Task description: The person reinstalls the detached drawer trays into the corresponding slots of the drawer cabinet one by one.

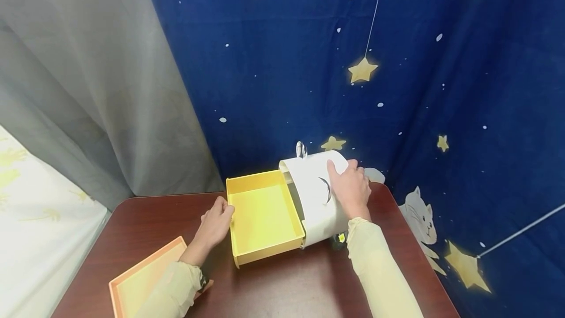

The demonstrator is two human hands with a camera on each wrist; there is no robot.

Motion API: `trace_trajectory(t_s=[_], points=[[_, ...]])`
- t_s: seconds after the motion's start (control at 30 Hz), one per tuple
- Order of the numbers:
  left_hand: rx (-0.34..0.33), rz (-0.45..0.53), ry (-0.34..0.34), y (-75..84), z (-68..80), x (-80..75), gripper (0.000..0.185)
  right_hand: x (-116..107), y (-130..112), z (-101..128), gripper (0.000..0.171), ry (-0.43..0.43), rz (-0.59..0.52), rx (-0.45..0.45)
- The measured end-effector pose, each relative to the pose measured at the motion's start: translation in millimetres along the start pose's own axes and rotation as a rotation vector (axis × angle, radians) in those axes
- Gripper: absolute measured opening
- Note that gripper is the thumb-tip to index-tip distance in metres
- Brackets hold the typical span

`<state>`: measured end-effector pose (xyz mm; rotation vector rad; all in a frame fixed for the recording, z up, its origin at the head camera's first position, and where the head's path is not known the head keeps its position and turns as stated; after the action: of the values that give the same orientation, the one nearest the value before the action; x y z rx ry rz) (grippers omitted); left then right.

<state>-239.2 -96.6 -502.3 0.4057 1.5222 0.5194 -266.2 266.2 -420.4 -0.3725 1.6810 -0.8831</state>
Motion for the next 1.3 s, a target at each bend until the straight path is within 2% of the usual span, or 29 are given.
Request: trace_trajectory(t_s=[0.4,0.6,0.9,1.17,1.3], points=[[-0.022,0.027,-0.002,5.2,-0.7,0.4,0.024,-0.2,-1.2,0.1,0.099,-0.001,-0.008,0.004],[-0.035,0.023,-0.026,8.0,-0.1,3.9,0.025,-0.4,-1.1,0.1,0.099,0.001,-0.009,0.006],[0.000,0.037,-0.056,15.6,1.9,9.9,0.024,0.1,0.1,1.5,0.100,-0.007,-0.009,0.010],[-0.020,0.071,-0.083,17.7,3.0,12.0,0.037,0.2,0.2,1.4,0.100,-0.002,-0.009,0.006],[-0.028,0.106,-0.092,17.2,3.9,12.9,0.052,0.8,1.2,1.7,0.102,-0.009,-0.007,0.008]])
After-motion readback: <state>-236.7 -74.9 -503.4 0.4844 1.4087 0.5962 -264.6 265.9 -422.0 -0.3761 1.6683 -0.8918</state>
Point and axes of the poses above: each hand's wrist, its own z-axis away from the middle knuckle, its own x-axis out of the palm, y = z × x, the point moved 2 cm from there along -z, towards the middle knuckle, and after that the axes turned 12 degrees about -z, right-handed, at the moved point
